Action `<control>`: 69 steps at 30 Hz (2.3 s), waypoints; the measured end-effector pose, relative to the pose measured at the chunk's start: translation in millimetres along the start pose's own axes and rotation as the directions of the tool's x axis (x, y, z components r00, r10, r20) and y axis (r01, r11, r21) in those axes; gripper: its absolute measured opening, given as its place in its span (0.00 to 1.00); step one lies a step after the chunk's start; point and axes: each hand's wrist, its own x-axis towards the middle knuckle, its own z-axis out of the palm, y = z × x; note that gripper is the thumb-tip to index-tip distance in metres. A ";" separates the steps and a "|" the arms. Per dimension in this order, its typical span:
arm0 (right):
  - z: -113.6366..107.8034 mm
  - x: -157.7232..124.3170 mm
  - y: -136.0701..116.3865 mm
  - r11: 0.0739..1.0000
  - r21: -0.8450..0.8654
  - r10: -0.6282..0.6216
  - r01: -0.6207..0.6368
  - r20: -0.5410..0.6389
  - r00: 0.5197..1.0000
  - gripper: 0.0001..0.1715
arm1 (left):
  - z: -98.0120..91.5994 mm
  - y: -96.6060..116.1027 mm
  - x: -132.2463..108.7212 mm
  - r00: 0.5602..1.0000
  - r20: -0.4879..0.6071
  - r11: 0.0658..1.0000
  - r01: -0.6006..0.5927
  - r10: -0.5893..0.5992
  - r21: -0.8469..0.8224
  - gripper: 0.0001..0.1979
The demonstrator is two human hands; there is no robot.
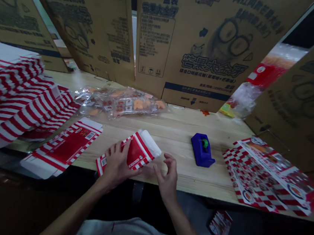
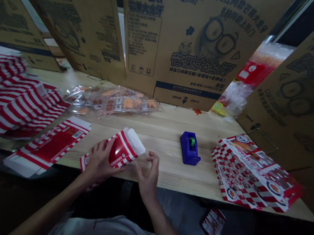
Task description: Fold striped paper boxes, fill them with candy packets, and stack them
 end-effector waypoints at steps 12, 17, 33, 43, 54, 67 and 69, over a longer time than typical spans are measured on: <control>-24.3 -9.0 -3.1 0.864 0.332 0.296 -0.379 0.275 0.915 0.26 | 2.2 -9.4 -45.5 0.979 0.201 0.434 0.195 -0.032 -0.880 0.41; -31.0 -29.5 10.8 0.931 0.204 0.256 -0.302 0.225 0.940 0.29 | 11.5 -5.9 -55.7 0.965 0.262 0.140 0.255 0.031 -0.957 0.37; -32.3 -30.4 17.8 0.992 -0.097 -0.037 0.074 0.343 0.939 0.08 | 15.8 -7.8 -51.2 0.996 0.088 0.431 0.090 -0.024 -0.898 0.12; -21.4 -21.4 3.1 0.986 0.023 0.145 -0.165 0.369 0.918 0.11 | 18.2 -1.8 -52.3 0.920 0.289 0.064 0.316 -0.265 -0.947 0.16; -27.7 -12.2 -8.2 0.992 -0.075 0.128 -0.104 0.572 0.810 0.09 | -2.5 -32.8 -55.9 0.969 0.227 0.515 0.144 0.102 -0.845 0.13; -14.8 22.6 -34.6 0.971 -0.225 0.213 -0.084 0.647 0.732 0.08 | -32.0 -46.0 -22.1 0.841 0.534 0.261 0.497 0.092 -0.827 0.11; -15.3 23.7 -33.7 0.972 -0.219 0.213 -0.088 0.655 0.725 0.08 | -31.0 -45.1 -19.6 0.837 0.536 0.244 0.500 0.108 -0.831 0.10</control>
